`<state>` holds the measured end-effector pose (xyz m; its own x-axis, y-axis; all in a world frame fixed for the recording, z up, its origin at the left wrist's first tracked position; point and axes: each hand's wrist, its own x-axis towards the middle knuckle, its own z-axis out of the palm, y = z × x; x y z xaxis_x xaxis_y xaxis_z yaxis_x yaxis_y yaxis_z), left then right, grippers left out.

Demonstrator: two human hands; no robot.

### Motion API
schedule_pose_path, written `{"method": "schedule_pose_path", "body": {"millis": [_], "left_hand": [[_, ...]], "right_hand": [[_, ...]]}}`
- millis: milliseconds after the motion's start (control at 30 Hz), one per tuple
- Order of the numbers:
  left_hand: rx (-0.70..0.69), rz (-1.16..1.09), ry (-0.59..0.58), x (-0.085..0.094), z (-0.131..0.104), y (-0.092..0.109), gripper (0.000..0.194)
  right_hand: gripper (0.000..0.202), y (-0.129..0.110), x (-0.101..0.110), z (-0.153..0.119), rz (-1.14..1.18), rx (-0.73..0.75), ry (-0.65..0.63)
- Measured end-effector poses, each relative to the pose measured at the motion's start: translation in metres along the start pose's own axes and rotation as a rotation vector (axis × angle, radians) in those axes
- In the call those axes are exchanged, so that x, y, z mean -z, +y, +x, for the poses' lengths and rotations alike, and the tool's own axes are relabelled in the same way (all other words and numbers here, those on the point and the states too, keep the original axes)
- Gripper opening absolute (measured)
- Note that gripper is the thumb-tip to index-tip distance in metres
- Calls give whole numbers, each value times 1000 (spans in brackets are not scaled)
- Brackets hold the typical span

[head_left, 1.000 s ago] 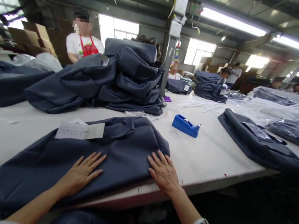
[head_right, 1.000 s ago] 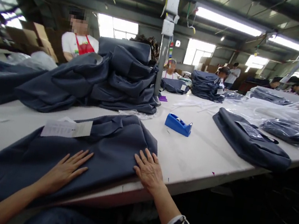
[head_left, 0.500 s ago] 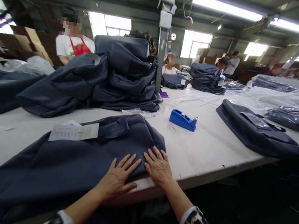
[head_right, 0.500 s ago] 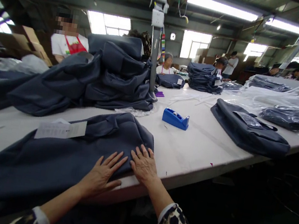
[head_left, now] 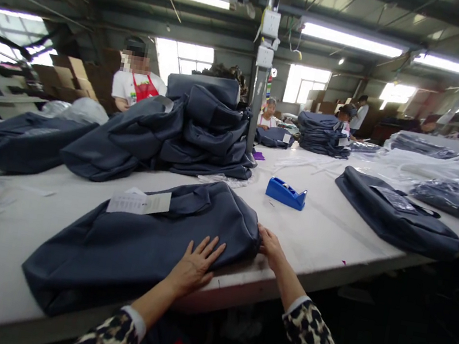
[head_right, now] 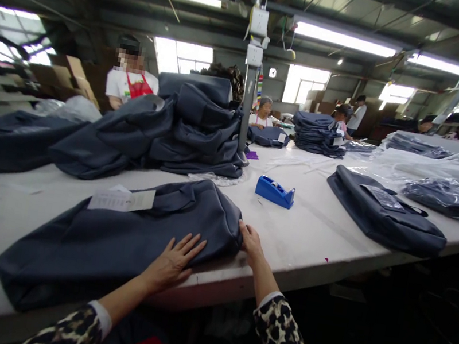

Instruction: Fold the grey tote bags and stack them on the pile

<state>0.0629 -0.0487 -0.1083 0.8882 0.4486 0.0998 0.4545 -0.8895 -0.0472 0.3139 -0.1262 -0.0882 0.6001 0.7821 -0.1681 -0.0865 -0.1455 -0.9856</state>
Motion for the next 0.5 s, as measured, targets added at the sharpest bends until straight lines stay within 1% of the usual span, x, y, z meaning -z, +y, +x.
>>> {"method": "schedule_pose_path", "body": {"millis": [67, 167, 267, 367, 433, 500], "left_hand": [[29, 31, 61, -4, -4, 5, 83], [83, 59, 127, -9, -10, 11, 83], [105, 53, 144, -7, -17, 13, 87], [130, 66, 147, -3, -20, 12, 90], [142, 91, 138, -2, -20, 10, 81], [133, 114, 137, -3, -19, 9, 66]], "right_hand": [[60, -7, -5, -8, -6, -22, -21], [55, -16, -11, -16, -40, -33, -9], [53, -18, -17, -20, -63, -24, 4], [55, -18, -23, -22, -83, 8, 12], [54, -22, -24, -29, -114, 44, 12], [50, -33, -25, -45, -162, 101, 28]]}}
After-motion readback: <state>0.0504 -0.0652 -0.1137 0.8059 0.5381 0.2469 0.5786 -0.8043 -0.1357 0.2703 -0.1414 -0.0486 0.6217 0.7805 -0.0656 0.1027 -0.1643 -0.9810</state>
